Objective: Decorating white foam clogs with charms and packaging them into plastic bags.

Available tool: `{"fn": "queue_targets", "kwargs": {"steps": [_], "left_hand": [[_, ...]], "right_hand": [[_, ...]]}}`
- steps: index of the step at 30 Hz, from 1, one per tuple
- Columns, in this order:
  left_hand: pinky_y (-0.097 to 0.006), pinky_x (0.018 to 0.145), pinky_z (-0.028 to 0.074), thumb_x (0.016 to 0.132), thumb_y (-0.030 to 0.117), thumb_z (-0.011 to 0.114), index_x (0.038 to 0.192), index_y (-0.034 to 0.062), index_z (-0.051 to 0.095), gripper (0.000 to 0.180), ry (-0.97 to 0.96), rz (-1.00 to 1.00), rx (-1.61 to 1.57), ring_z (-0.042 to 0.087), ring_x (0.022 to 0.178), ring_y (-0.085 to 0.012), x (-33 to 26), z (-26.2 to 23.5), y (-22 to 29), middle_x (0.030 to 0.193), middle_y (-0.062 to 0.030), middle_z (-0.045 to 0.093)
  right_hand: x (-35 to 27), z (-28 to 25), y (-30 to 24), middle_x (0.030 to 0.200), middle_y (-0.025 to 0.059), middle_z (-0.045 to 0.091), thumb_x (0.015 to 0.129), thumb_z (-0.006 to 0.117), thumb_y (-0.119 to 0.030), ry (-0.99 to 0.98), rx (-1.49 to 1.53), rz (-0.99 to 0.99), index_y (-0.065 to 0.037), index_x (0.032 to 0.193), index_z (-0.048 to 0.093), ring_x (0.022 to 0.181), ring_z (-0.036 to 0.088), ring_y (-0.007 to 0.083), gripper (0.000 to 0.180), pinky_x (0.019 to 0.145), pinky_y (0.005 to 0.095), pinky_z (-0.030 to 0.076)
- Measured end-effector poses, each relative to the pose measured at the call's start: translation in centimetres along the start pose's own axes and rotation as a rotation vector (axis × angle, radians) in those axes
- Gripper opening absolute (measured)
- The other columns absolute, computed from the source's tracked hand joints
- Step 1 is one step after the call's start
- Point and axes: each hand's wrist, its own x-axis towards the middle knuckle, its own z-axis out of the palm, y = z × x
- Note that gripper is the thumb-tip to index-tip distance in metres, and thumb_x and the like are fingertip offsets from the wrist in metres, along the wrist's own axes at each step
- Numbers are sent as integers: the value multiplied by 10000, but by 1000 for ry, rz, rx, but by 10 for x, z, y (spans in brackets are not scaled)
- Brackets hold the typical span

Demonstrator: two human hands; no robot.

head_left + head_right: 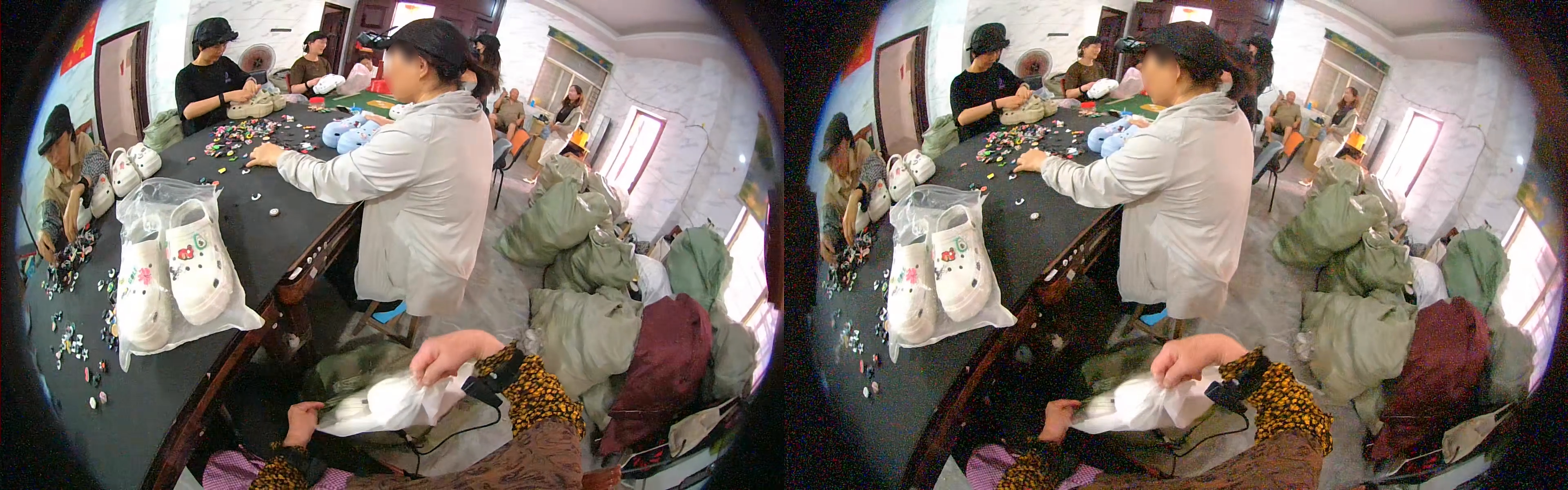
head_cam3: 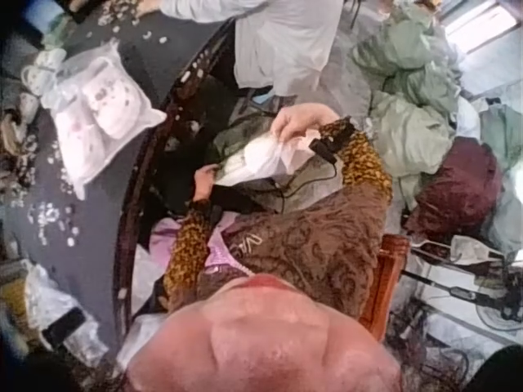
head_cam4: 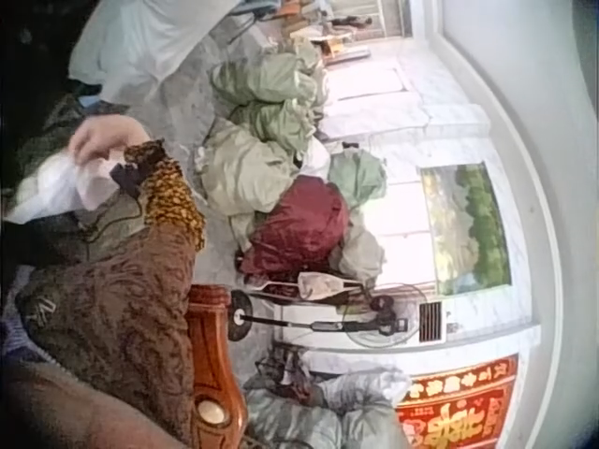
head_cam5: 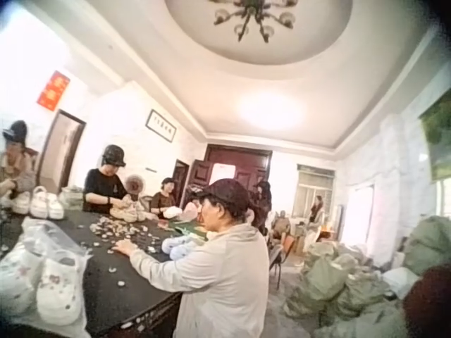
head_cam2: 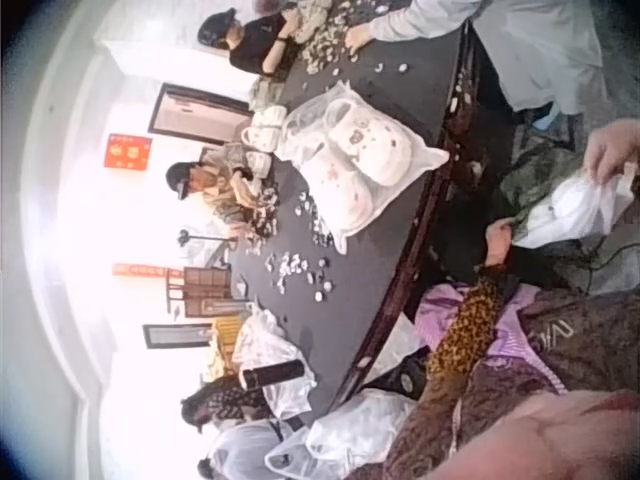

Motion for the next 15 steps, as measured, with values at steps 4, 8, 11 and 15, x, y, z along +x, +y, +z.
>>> {"fn": "queue_targets", "kwargs": {"steps": [4,8,11,15], "left_hand": [[-386,768,547,842,7,512,959,-9,724,243,-62,19,-105,672,766,-267,2,2,-10,936,-178,707],[-362,797,531,809,20,536,966,5,730,250,-76,136,-41,675,848,-264,-14,6,34,926,-160,715],[-331,783,521,801,22,534,931,24,742,245,-24,147,60,674,848,-243,-30,2,44,898,-136,721],[-309,714,512,778,11,535,884,25,743,234,11,121,110,676,769,-205,-30,-1,47,824,-132,716]], "right_hand": [[-38,-4,-48,637,-8,561,822,631,-70,176,15,-245,35,931,673,508,461,68,157,453,231,347],[-65,8,-110,631,-23,553,751,640,-63,568,185,-455,10,884,678,475,420,49,156,420,219,284],[-55,4,-177,626,-40,548,765,639,-77,814,86,-640,-13,859,664,464,402,1,116,393,186,230],[-37,-27,-259,556,-8,506,822,630,-107,757,146,-822,-25,822,627,355,413,56,83,316,231,372]]}}
